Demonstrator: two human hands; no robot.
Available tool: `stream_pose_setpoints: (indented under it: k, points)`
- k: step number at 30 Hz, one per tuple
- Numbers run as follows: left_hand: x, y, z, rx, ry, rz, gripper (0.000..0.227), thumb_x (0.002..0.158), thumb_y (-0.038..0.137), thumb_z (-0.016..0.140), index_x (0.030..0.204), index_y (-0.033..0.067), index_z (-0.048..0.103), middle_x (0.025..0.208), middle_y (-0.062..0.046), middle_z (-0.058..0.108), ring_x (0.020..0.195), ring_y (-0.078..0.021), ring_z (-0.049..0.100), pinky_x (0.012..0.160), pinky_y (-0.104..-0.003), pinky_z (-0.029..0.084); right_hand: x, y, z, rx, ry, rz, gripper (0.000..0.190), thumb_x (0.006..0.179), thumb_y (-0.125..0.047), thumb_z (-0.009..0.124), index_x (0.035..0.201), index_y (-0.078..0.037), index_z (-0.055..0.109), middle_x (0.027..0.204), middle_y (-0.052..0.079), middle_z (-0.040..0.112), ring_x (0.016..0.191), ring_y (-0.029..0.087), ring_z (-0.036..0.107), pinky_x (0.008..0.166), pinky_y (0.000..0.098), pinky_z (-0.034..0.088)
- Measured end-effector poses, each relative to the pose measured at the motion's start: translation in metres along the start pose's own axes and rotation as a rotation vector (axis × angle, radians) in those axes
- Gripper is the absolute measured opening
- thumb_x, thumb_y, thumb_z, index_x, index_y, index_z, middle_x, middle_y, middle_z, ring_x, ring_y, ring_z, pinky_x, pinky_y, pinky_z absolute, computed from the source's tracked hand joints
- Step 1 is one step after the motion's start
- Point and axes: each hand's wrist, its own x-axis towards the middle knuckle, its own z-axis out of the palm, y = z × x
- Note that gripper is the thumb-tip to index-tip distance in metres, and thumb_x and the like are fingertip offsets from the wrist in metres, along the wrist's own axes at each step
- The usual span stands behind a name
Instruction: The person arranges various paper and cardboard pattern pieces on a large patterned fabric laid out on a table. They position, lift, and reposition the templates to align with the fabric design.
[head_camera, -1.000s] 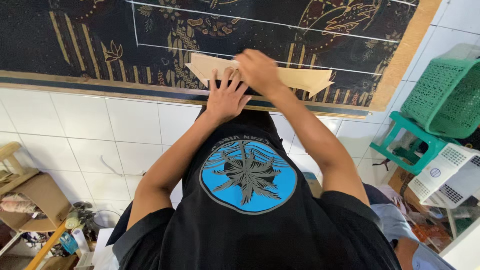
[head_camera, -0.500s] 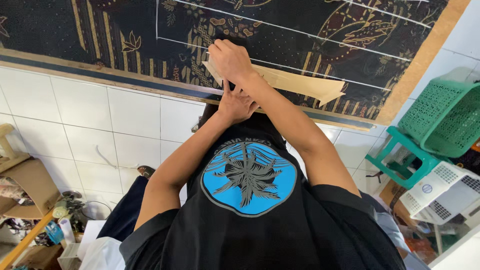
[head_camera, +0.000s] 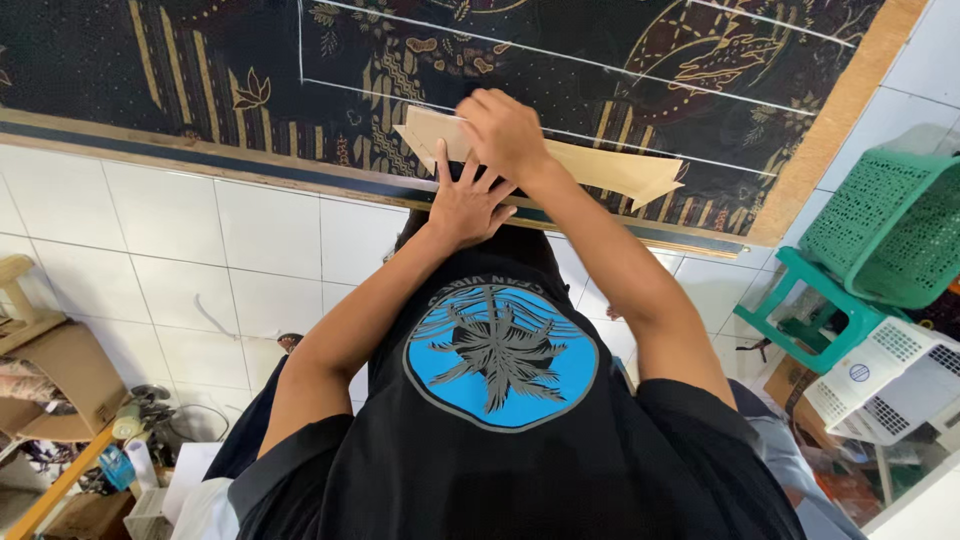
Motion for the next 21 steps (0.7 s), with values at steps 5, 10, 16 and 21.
stream_pose_setpoints:
  k: [5,10,16,21]
  points:
    - [-0.004,-0.003,0.019,0.025,0.068,0.007,0.060,0.101,0.061,0.051,0.148,0.0231,0.059,0.161,-0.008,0.035,0.153,-0.0350,0.014,0.113,-0.082,0.005,0.036,-0.018,0.036,0.035,0.042,-0.048,0.012,0.091,-0.013,0.072,0.098,-0.009,0.064,0.093,0.003,0.060,0.092,0.023,0.064,0.070,0.0369,0.055]
    - [-0.006,-0.004,0.026,0.031,0.087,0.005,0.063,0.101,0.062,0.049,0.148,0.0208,0.058,0.163,-0.008,0.032,0.153,-0.0342,0.013,0.113,-0.080,0.007,0.047,-0.021,0.049,-0.006,0.031,-0.082,0.010,0.090,-0.013,0.071,0.096,-0.009,0.063,0.093,0.002,0.060,0.092,0.023,0.064,0.069,0.0366,0.056]
    - [-0.003,-0.001,0.010,0.019,-0.021,-0.010,0.057,0.102,0.061,0.051,0.145,0.0243,0.059,0.160,-0.003,0.038,0.154,-0.0309,0.018,0.114,-0.083,0.005,0.032,-0.003,0.041,-0.126,0.032,-0.165,0.019,0.076,-0.016,0.072,0.090,-0.009,0.062,0.092,0.004,0.061,0.087,0.023,0.065,0.063,0.0357,0.055]
    - [0.003,0.003,-0.015,-0.042,0.038,-0.013,0.058,0.094,0.054,0.062,0.147,0.0300,0.058,0.155,-0.004,0.044,0.146,-0.0358,0.032,0.110,-0.084,0.006,-0.036,0.034,-0.018,-0.294,-0.104,-0.046,0.015,0.080,-0.021,0.072,0.080,-0.012,0.061,0.081,0.002,0.060,0.080,0.021,0.068,0.058,0.0362,0.054]
